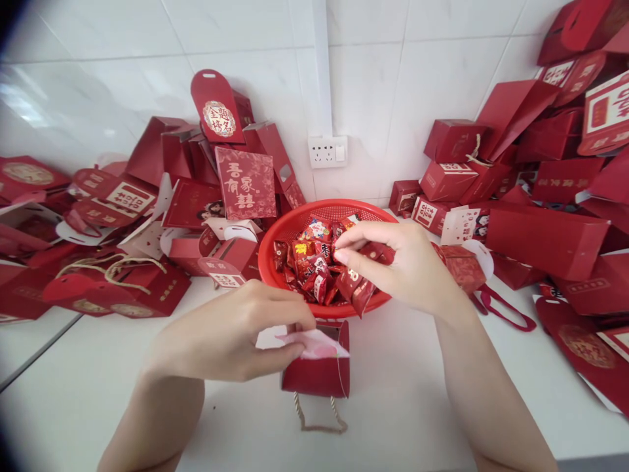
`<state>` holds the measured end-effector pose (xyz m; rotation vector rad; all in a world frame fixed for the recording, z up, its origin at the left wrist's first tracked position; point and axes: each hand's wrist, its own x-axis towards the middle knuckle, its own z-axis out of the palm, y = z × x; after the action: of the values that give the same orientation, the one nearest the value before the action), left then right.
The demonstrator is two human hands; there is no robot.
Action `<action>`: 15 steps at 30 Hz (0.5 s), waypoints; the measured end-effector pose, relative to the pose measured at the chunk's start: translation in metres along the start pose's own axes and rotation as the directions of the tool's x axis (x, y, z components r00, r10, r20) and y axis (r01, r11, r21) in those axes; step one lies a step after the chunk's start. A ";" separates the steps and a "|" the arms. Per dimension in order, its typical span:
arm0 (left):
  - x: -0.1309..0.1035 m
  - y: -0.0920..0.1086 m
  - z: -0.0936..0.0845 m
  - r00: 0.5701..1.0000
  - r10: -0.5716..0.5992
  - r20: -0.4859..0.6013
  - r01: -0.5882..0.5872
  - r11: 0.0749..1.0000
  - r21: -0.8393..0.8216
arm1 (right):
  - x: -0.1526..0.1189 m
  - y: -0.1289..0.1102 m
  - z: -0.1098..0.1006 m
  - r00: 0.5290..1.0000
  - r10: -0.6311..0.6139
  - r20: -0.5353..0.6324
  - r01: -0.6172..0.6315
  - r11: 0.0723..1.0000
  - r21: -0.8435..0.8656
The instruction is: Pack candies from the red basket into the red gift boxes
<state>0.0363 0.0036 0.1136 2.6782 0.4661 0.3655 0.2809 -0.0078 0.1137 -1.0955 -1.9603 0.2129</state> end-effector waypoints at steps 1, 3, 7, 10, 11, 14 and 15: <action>0.000 -0.001 0.000 0.999 -0.039 -0.022 0.040 0.998 0.047 | -0.001 0.000 -0.001 0.998 -0.004 0.063 0.003 1.000 0.020; 0.000 -0.004 0.001 0.993 -0.101 -0.056 0.106 0.989 0.102 | -0.001 -0.001 -0.005 0.965 -0.045 0.257 0.024 0.996 0.082; 0.000 -0.009 0.000 0.991 -0.132 0.028 0.129 0.988 0.084 | -0.002 -0.006 -0.008 0.725 -0.163 0.669 0.035 0.979 0.200; -0.001 -0.010 0.002 0.992 -0.100 0.073 0.099 0.995 0.022 | -0.003 -0.011 -0.005 0.637 -0.188 0.748 0.027 0.975 0.222; -0.001 -0.010 0.002 0.994 -0.086 0.072 0.086 0.996 0.002 | -0.003 -0.012 -0.005 0.639 -0.196 0.744 0.029 0.973 0.231; 0.001 -0.009 0.005 0.994 -0.087 0.067 0.088 0.996 -0.010 | -0.005 -0.012 -0.003 0.650 -0.191 0.736 0.029 0.974 0.227; 0.001 -0.009 0.006 0.992 -0.100 0.076 0.101 0.995 -0.005 | -0.005 -0.011 -0.004 0.648 -0.174 0.742 0.023 0.978 0.209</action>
<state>0.0370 0.0101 0.1043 2.6373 0.5725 0.2350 0.2779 -0.0196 0.1183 -0.8228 -2.6636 0.9067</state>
